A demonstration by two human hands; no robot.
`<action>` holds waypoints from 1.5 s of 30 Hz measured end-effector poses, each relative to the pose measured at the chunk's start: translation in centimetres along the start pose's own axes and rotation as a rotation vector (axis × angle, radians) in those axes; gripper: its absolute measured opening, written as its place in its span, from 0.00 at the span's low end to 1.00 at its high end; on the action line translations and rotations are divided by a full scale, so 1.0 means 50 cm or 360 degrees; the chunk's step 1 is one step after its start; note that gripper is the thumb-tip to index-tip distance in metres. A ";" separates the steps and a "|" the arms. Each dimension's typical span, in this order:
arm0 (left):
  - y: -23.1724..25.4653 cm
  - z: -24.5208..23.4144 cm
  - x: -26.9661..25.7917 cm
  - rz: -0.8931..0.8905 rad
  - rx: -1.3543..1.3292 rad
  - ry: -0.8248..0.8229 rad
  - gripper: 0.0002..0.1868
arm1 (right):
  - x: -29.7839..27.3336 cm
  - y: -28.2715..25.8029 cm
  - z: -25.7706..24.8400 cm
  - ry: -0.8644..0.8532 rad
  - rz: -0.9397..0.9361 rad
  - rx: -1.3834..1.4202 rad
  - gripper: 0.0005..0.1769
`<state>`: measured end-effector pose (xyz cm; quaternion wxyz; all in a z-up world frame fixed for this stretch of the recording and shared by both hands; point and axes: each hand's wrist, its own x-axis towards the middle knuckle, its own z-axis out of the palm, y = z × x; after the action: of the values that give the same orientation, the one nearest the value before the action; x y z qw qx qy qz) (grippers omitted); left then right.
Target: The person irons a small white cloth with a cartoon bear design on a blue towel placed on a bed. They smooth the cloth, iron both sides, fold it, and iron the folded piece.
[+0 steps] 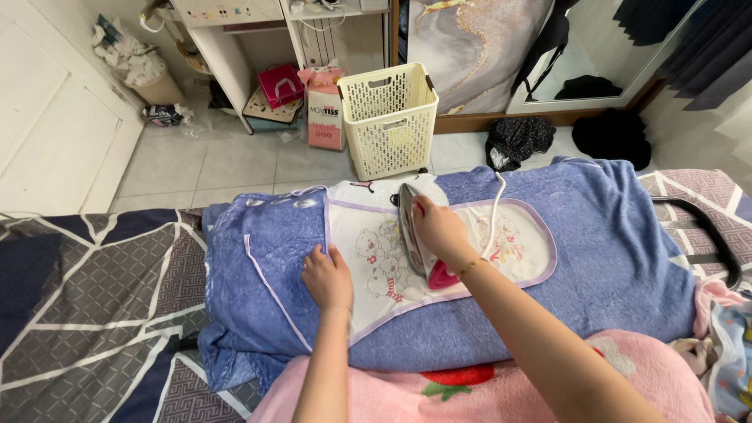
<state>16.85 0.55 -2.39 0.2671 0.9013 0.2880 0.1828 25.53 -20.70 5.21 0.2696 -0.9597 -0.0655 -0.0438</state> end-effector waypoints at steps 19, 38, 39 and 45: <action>-0.062 0.092 0.210 0.0455 0.0217 -0.0310 0.16 | -0.071 -0.024 0.002 -0.0146 -0.0026 0.0059 0.18; -0.070 0.086 0.204 0.0545 0.0218 -0.0310 0.16 | -0.076 0.131 -0.203 -0.0320 0.0181 -0.0522 0.22; -0.068 0.084 0.203 0.0534 0.0233 -0.0313 0.16 | -0.077 0.155 -0.223 -0.0271 0.0195 -0.0534 0.21; -0.065 0.083 0.197 0.0556 0.0354 -0.0261 0.16 | -0.072 0.265 -0.284 -0.0086 0.0301 -0.0662 0.20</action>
<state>25.03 7.31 -5.82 0.1529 0.9732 0.1231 0.1195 23.28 -39.69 10.07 0.0670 -0.9973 0.0279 -0.0053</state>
